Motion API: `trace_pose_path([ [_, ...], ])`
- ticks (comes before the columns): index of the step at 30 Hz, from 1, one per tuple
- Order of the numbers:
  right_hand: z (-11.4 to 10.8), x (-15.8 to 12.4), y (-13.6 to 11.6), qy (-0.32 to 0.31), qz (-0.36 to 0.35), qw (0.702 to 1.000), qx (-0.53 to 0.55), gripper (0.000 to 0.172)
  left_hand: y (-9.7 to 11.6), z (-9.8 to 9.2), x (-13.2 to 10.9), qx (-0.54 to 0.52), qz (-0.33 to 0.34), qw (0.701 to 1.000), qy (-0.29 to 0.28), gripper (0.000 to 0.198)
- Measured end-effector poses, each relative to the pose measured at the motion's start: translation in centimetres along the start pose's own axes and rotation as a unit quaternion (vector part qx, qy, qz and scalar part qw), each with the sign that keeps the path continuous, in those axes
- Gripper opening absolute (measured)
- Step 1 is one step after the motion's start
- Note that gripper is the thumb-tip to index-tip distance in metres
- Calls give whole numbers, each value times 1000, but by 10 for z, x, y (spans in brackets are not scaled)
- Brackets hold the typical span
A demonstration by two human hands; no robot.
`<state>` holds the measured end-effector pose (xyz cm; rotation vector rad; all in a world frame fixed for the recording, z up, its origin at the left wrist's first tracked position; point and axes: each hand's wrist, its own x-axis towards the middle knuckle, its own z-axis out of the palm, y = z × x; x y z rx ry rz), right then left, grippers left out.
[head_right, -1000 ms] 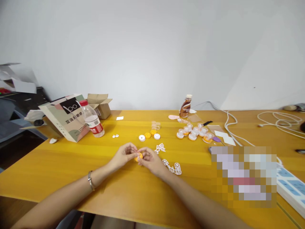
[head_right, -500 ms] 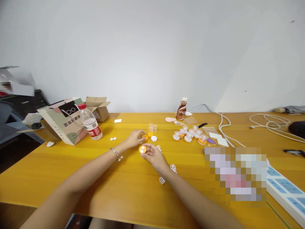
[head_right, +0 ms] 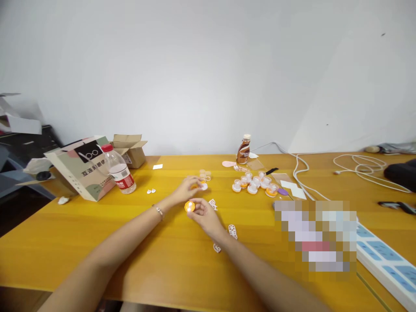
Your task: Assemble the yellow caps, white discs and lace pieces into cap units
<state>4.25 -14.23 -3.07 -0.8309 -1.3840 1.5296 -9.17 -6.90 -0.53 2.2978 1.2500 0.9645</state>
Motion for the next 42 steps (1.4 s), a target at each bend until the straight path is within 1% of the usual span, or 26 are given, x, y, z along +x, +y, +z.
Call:
trace_pose_path([
  [1, 0, 0, 0, 1, -2, 1000, -1, 38, 0, -7, -9, -69, -27, 997, 23, 12],
  [2, 1, -1, -1, 4, -5, 1000, -2, 38, 0, -14, -19, -157, -61, 985, 25, 14],
  [3, 2, -1, -2, 7, -8, 1000, -2, 38, 0, -21, -30, -237, -91, 967, 18, 17],
  [4, 3, -2, -2, 12, -11, 1000, -2, 38, 1, -27, -42, -299, -111, 948, 13, 19],
  [5, 5, -2, -3, 15, -14, 1000, -3, 38, 1, -33, -53, -345, -124, 930, 19, 20],
  [7, 8, -4, -5, 21, -18, 1000, -6, 37, 4, -41, -73, -403, -148, 903, 24, 23],
  [8, 9, -5, -5, 22, -19, 1000, -9, 36, 6, -43, -81, -420, -157, 893, 25, 25],
  [11, 11, -6, -6, 19, -21, 999, -18, 34, 13, -44, -94, -441, -164, 883, 12, 38],
  [13, 11, -6, -5, 16, -26, 999, -24, 32, 17, -42, -96, -446, -150, 882, -3, 43],
  [15, 10, -5, -3, 16, -31, 999, -33, 31, 19, -40, -96, -439, -139, 888, -9, 40],
  [18, 9, -4, 0, 22, -39, 998, -49, 32, 18, -34, -95, -396, -138, 908, 6, 32],
  [21, 8, -4, 2, 25, -56, 996, -69, 33, 20, -28, -95, -330, -137, 933, 37, 29],
  [23, 8, -4, 3, 23, -70, 993, -87, 32, 25, -25, -95, -266, -132, 953, 57, 29],
  [25, 9, -5, 4, 18, -88, 990, -108, 31, 32, -24, -96, -202, -123, 969, 67, 29],
  [27, 10, -6, 5, 14, -107, 986, -131, 30, 38, -23, -97, -154, -115, 979, 69, 29],
  [31, 10, -8, 6, 10, -152, 971, -186, 25, 43, -21, -99, -113, -122, 983, 81, 29],
  [35, 6, -11, 6, -3, -207, 941, -268, 20, 39, -18, -101, -127, -141, 979, 77, 28],
  [39, 3, -14, 6, -31, -234, 914, -330, 24, 36, -17, -103, -151, -150, 974, 72, 26],
  [42, 2, -16, 4, -33, -239, 907, -345, 27, 37, -17, -105, -157, -132, 976, 69, 25],
])
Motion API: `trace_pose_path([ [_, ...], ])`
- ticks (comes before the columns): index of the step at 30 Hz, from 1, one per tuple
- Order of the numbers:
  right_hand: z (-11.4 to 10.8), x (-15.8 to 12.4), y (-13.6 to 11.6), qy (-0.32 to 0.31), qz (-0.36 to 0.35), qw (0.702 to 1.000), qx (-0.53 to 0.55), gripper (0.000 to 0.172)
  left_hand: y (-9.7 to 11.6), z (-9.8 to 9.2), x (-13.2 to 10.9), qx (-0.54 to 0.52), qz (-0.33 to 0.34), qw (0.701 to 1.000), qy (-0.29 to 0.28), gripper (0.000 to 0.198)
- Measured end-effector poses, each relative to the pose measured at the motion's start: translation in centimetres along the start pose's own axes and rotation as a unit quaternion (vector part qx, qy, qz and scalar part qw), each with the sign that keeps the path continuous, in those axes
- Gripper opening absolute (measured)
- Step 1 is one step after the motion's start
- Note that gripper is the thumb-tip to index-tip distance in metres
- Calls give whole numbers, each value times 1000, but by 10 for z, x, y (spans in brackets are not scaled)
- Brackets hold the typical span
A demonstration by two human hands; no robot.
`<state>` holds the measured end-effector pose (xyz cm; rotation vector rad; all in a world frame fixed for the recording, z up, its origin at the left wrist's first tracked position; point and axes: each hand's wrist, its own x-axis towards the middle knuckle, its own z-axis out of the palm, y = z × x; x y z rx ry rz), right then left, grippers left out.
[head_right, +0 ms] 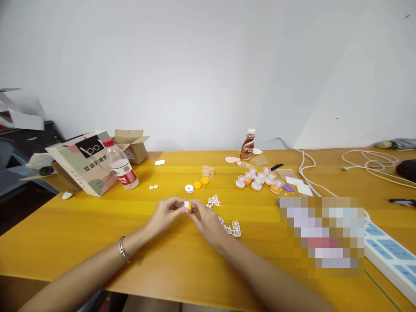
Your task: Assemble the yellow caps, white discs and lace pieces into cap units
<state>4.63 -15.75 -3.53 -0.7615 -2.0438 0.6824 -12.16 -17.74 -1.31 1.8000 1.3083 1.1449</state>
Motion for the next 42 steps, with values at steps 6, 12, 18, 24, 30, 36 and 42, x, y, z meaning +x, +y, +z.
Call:
trace_pose_path([
  [6, -5, 3, -9, -5, 3, 1000, 26, 23, 1, -2, -4, 25, 75, 997, 12, 25],
  [12, -7, 5, -7, -5, 11, 999, 39, 21, 1, -2, -6, 54, 104, 993, 1, 29],
  [18, -5, 8, -3, -31, 45, 994, 93, 23, -1, 1, -2, -25, 43, 999, -22, 26],
  [24, -48, 29, 13, -34, 105, 993, 38, 27, -1, -8, 2, 183, 101, 976, -66, 24],
  [30, -123, 25, 19, -241, 252, 927, -138, 35, -4, -8, -2, 291, 114, 943, -116, 36],
  [36, -120, 13, 11, -322, 275, 888, -179, 37, 4, 3, 3, 306, 178, 928, -118, 40],
  [42, -87, 17, 18, -280, 247, 920, -121, 26, 7, 28, 26, 365, 225, 891, -150, 25],
])
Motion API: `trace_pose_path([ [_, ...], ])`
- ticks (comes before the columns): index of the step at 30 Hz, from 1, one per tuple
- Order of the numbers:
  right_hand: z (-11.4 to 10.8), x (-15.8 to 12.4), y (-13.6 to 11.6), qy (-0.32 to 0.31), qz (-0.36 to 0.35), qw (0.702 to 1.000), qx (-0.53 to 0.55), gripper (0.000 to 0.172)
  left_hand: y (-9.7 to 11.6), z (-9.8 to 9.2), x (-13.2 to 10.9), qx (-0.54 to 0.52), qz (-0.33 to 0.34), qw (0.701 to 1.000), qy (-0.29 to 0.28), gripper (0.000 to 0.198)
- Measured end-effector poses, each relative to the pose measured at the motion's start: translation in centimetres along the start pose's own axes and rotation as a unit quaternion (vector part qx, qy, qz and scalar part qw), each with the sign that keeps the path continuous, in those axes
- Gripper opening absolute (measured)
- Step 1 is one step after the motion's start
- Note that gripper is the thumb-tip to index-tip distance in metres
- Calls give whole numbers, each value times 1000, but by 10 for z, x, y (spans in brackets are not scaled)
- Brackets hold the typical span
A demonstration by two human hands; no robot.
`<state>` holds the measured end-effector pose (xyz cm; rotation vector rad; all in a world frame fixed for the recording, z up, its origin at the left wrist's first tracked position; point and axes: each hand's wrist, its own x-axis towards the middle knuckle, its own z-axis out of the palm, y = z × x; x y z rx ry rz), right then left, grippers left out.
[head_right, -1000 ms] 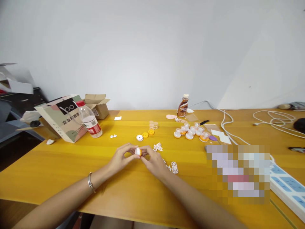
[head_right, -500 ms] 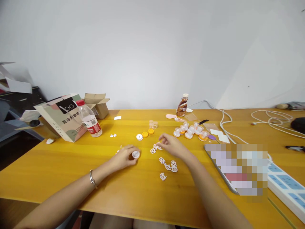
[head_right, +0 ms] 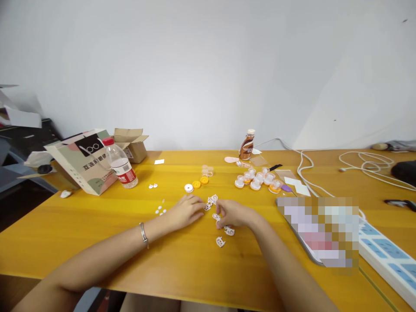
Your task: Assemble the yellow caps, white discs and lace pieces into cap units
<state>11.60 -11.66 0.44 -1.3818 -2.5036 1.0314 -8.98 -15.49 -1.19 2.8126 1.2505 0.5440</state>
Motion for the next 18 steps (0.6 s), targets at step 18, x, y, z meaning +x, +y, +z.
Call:
trace_pose_path([
  [18, 17, 23, -3, 134, -108, 984, 42, 28, -1, -9, -9, 33, -117, 992, 37, 23],
])
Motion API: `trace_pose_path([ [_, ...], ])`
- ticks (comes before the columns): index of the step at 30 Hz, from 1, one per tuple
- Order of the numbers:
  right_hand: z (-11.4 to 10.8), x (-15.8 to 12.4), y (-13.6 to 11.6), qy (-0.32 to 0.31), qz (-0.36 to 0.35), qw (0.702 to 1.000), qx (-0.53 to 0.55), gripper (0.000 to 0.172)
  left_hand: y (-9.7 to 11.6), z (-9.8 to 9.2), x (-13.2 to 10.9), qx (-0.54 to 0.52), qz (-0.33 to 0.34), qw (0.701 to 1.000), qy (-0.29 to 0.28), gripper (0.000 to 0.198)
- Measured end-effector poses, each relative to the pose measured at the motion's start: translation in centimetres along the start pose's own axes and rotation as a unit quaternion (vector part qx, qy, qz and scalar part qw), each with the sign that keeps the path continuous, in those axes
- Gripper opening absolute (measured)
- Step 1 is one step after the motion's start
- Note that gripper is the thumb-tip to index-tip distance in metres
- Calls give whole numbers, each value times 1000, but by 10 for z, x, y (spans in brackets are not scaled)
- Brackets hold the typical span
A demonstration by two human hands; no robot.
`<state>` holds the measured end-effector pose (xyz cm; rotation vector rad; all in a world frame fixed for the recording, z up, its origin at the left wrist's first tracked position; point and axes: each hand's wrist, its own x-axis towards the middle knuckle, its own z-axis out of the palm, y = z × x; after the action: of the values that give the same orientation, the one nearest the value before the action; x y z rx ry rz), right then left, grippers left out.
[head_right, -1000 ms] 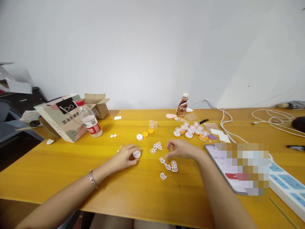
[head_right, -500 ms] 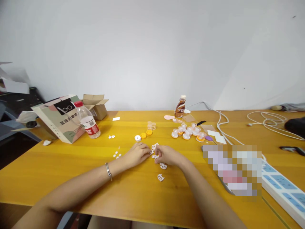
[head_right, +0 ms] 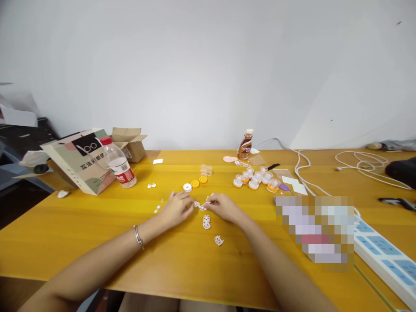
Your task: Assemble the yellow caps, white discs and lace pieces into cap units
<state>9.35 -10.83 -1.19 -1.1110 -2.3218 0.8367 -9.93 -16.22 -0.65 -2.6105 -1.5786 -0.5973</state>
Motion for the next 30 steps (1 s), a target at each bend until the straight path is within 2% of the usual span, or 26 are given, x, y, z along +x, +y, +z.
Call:
trace_pose_path([
  [3, -1, 0, 1, 12, 6, 999, 39, 31, -2, -3, -1, -50, -16, 999, -2, 20],
  [7, 2, 1, -1, 38, 54, 990, 126, 35, -8, -2, 2, -145, -29, 989, 0, 15],
  [12, 18, 2, -13, 69, 71, 954, 282, 36, -18, -1, 5, -265, -48, 963, 9, 14],
  [18, 38, -1, -26, 18, 71, 902, 425, 39, -10, -7, -1, -269, -89, 958, 45, 16],
  [22, 39, 0, -28, 56, 47, 919, 388, 35, -1, -13, -5, -270, -72, 956, 89, 13],
  [25, 37, -1, -29, 74, 19, 945, 318, 34, -1, -10, -3, -366, -99, 922, 80, 20],
  [28, 37, -3, -29, 77, -17, 971, 224, 33, -6, -4, 2, -507, -142, 850, 20, 26],
  [30, 38, -4, -29, 77, -44, 980, 177, 33, -9, -1, 3, -574, -155, 804, 2, 27],
])
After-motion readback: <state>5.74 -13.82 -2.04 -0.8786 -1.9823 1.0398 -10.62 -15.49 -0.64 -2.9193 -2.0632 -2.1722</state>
